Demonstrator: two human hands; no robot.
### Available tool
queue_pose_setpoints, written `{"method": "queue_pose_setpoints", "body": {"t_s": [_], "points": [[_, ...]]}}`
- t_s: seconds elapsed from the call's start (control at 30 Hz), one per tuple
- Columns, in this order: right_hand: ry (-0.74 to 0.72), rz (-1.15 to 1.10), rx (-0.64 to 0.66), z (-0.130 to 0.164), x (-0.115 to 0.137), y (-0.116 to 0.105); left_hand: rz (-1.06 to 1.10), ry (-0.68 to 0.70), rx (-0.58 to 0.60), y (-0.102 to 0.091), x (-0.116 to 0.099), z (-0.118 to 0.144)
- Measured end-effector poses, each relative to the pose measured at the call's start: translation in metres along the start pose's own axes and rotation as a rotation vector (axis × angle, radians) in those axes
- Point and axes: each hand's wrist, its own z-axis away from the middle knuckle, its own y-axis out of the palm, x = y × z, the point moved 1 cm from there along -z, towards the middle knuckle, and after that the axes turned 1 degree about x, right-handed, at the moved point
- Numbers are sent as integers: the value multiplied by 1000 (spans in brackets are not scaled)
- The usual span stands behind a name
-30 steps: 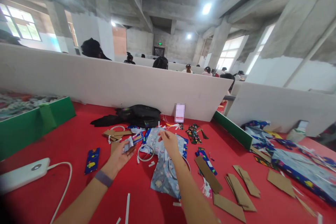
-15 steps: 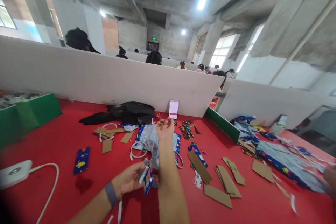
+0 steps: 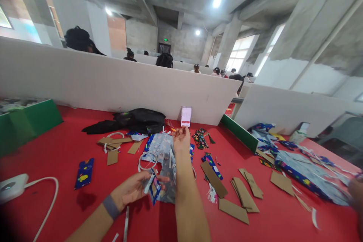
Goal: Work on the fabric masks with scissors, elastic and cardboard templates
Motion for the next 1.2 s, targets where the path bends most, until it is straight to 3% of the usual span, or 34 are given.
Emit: {"method": "queue_pose_setpoints", "body": {"t_s": [0.23, 0.5, 0.63, 0.8, 0.9, 0.97, 1.03, 1.2], "points": [[-56, 31, 32, 2, -18, 5, 75, 4, 62, -1, 19, -7], [-189, 358, 114, -3, -5, 1, -121, -9, -65, -7, -6, 7], [-211, 697, 269, 14, -7, -1, -293, 41, -219, -6, -21, 16], [-126, 1228, 634, 67, -26, -12, -546, 79, -319, -15, -31, 27], [-136, 1449, 738, 91, -42, -20, -448, 162, -334, -25, -43, 30], [-238, 1798, 809, 99, -53, -24, -235, 258, -445, -34, -54, 29], [-303, 1954, 822, 101, -62, -27, -14, 391, -582, -43, -65, 26], [-392, 1995, 805, 99, -65, -29, 196, 560, -696, -59, -75, 17]]}}
